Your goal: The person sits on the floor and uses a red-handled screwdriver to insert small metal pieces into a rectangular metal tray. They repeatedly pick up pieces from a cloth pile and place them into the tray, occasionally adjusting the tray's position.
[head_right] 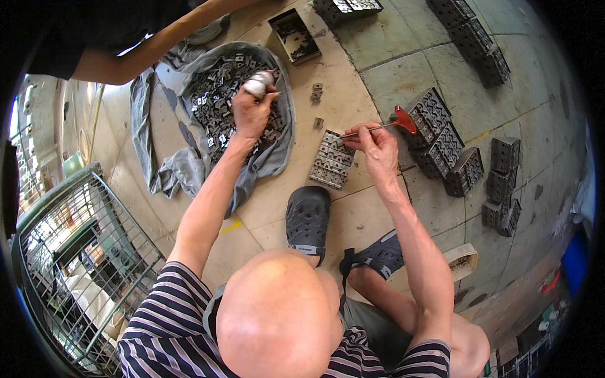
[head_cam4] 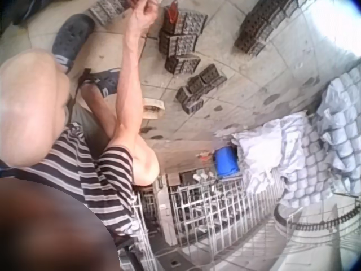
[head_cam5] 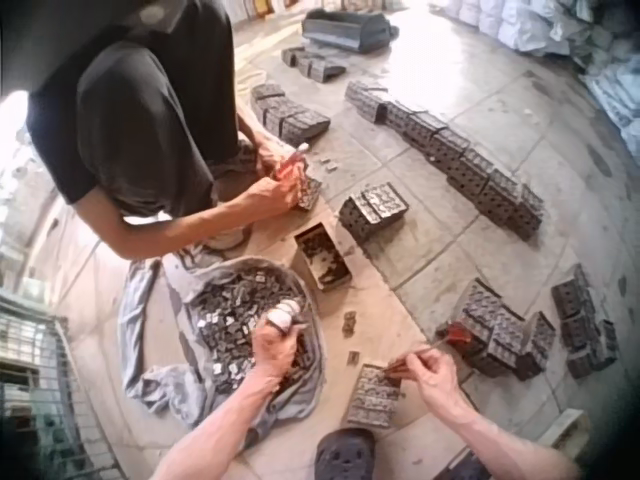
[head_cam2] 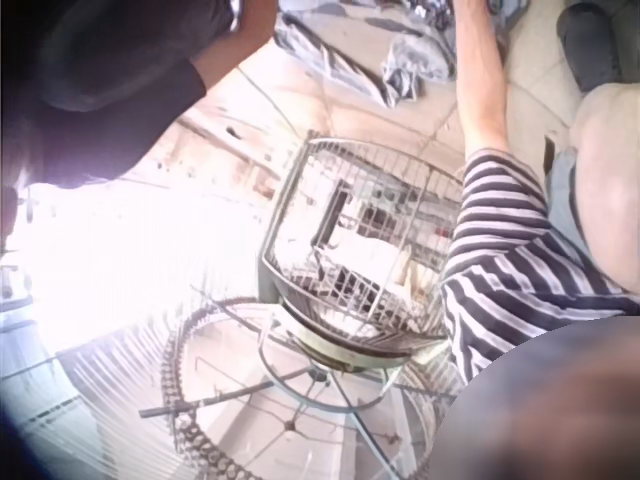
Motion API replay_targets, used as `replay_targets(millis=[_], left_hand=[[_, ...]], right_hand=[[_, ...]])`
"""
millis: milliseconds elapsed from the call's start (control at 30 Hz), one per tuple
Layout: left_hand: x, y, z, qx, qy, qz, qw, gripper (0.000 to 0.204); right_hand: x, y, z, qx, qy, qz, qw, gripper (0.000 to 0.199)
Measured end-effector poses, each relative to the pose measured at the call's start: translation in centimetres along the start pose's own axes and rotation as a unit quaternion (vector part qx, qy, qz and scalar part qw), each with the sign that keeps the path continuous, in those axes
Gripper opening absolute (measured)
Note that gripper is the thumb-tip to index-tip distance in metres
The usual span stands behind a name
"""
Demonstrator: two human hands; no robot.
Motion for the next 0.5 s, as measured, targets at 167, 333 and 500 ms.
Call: replay_targets(millis=[167,333,500], left_hand=[[-2.5,0.8,-2.8,-0.067,0.161,-0.375,0.91,0.058],[-7.5,-0.5,-6.3,-0.029,0.189,-0.47,0.861,0.059],[-9.0,-0.7,-7.4,-0.022,0.165,-0.484,0.859,0.057]], right_hand=[[2.2,-2.7,-0.9,0.03,0.022,-0.053,0.998,0.024],[4.2,-7.3,-2.8,0.063,0.101,-0.086,0.989,0.023],[4.5,-8.1,-3.2,0.056,0.074,-0.06,0.994,0.024]])
Point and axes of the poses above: each hand's wrist, its own z-axis towards the middle knuckle, its own y-axis out of the back of the hand, x = y × z, the point moved 10 cm from there along z, towards the middle knuckle, and after that the axes turned 6 degrees about -y, right-handed, at the moved point
